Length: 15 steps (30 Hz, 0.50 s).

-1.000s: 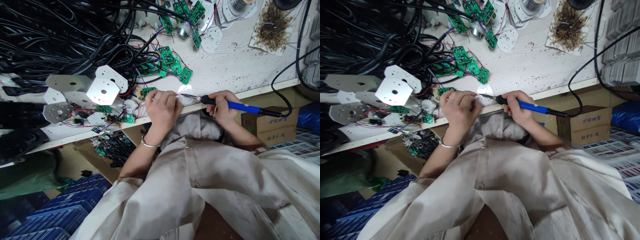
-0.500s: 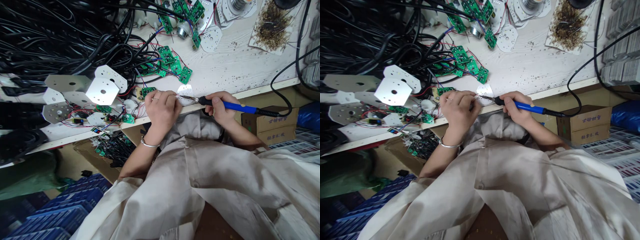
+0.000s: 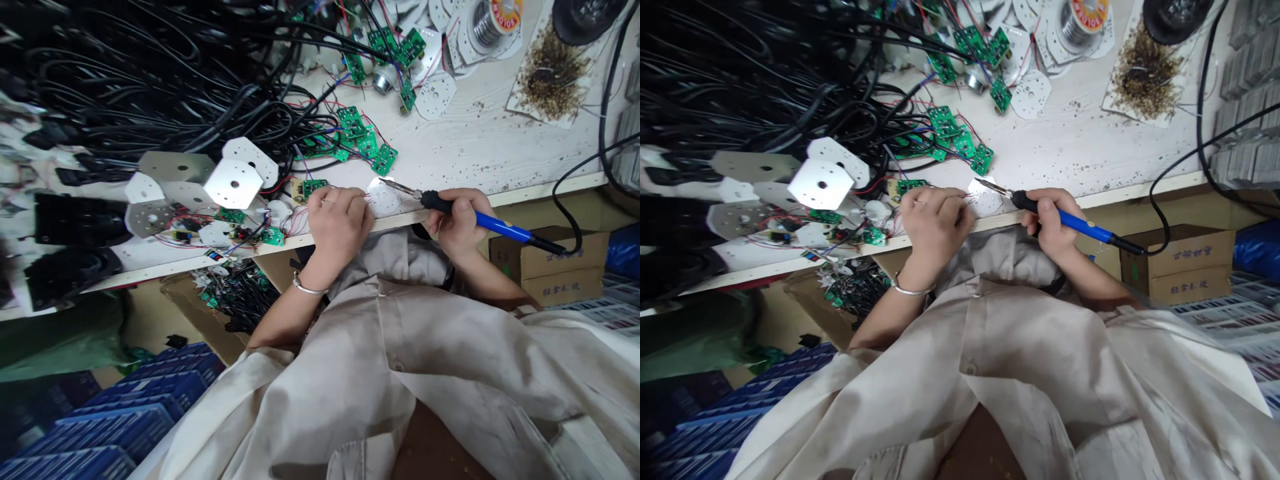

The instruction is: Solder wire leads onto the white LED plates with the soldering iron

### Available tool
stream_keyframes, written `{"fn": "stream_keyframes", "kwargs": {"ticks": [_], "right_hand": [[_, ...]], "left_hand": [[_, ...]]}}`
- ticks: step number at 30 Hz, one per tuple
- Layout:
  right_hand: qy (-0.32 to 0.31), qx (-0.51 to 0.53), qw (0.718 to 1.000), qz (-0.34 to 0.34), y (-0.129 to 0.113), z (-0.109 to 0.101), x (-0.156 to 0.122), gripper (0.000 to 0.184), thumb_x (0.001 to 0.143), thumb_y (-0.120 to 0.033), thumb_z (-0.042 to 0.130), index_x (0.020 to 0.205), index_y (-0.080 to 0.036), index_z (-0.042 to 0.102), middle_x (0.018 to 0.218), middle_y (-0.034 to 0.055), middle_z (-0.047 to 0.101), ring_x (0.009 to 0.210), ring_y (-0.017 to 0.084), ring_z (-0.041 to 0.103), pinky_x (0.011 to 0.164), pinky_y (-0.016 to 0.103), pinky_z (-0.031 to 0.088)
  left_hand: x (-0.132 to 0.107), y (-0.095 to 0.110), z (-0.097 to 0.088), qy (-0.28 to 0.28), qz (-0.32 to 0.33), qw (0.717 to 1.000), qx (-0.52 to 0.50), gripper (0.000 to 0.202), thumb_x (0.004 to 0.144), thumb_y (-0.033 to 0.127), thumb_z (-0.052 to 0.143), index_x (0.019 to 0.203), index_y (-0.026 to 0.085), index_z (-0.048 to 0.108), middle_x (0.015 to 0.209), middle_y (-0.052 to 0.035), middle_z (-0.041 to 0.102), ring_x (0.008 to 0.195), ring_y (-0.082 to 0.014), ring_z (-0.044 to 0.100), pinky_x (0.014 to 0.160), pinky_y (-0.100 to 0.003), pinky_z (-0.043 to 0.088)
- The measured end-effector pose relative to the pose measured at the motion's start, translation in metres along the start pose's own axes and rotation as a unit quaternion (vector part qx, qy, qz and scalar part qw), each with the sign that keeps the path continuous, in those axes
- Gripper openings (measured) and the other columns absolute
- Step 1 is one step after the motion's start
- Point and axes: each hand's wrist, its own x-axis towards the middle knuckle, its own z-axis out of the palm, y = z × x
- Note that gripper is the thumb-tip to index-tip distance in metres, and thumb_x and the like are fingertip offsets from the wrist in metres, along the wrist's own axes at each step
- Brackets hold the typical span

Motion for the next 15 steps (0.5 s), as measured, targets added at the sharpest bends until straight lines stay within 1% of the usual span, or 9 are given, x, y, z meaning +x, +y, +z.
{"fn": "stream_keyframes", "kwargs": {"ticks": [3, 6, 8, 10, 12, 15], "right_hand": [[0.009, 0.030, 0.999, -0.023, 0.002, 0.001, 0.002, 0.026, 0.097, -0.053, 0.056, 0.093, -0.029, 0.066, 0.051, -0.0079, 0.056, 0.032, 0.008, 0.046, 0.031, 0.022, 0.030], [0.026, 0.041, 0.998, -0.039, 0.005, -0.002, 0.007, 0.031, 0.098, -0.054, 0.053, 0.091, -0.028, 0.067, 0.048, -0.0089, 0.053, 0.030, 0.007, 0.043, 0.030, 0.021, 0.029], [0.049, 0.027, 0.996, -0.063, 0.006, -0.007, 0.015, 0.032, 0.097, -0.056, 0.054, 0.091, -0.028, 0.066, 0.048, -0.0097, 0.051, 0.031, 0.007, 0.045, 0.031, 0.021, 0.032], [0.083, 0.008, 0.992, -0.096, 0.005, -0.014, 0.025, 0.030, 0.093, -0.058, 0.060, 0.096, -0.028, 0.065, 0.053, -0.0099, 0.055, 0.036, 0.009, 0.052, 0.034, 0.023, 0.040], [0.114, -0.001, 0.984, -0.134, 0.002, -0.022, 0.037, 0.029, 0.091, -0.055, 0.065, 0.103, -0.029, 0.064, 0.063, -0.0091, 0.063, 0.045, 0.010, 0.060, 0.041, 0.024, 0.049], [0.130, -0.016, 0.973, -0.192, -0.001, -0.032, 0.054, 0.027, 0.094, -0.046, 0.065, 0.113, -0.028, 0.062, 0.081, -0.0068, 0.071, 0.058, 0.009, 0.068, 0.054, 0.026, 0.057]], "left_hand": [[-0.002, 0.000, -0.006, -0.021, 0.021, 1.000, -0.001, 0.017, 0.097, 0.021, 0.052, 0.087, 0.022, 0.065, 0.106, -0.0047, 0.077, 0.101, -0.0215, 0.068, 0.112, -0.054, 0.038], [-0.008, -0.002, -0.012, -0.015, 0.021, 1.000, 0.008, 0.016, 0.099, 0.023, 0.052, 0.092, 0.022, 0.067, 0.109, -0.0050, 0.076, 0.111, -0.0221, 0.067, 0.119, -0.057, 0.033], [-0.013, -0.005, -0.016, -0.003, 0.026, 1.000, 0.017, 0.016, 0.100, 0.027, 0.055, 0.093, 0.023, 0.068, 0.105, -0.0034, 0.076, 0.109, -0.0215, 0.068, 0.120, -0.057, 0.033], [-0.016, -0.009, -0.023, 0.003, 0.041, 0.999, 0.003, 0.015, 0.100, 0.029, 0.058, 0.094, 0.024, 0.070, 0.099, -0.0010, 0.077, 0.103, -0.0201, 0.070, 0.121, -0.057, 0.033], [-0.016, -0.014, -0.035, -0.001, 0.043, 0.997, -0.057, 0.014, 0.099, 0.031, 0.061, 0.093, 0.025, 0.072, 0.096, 0.0007, 0.078, 0.097, -0.0184, 0.072, 0.121, -0.056, 0.034], [-0.014, -0.027, -0.066, 0.011, -0.001, 0.985, -0.170, 0.015, 0.097, 0.032, 0.063, 0.088, 0.025, 0.073, 0.092, 0.0008, 0.078, 0.088, -0.0164, 0.072, 0.113, -0.048, 0.046]]}}
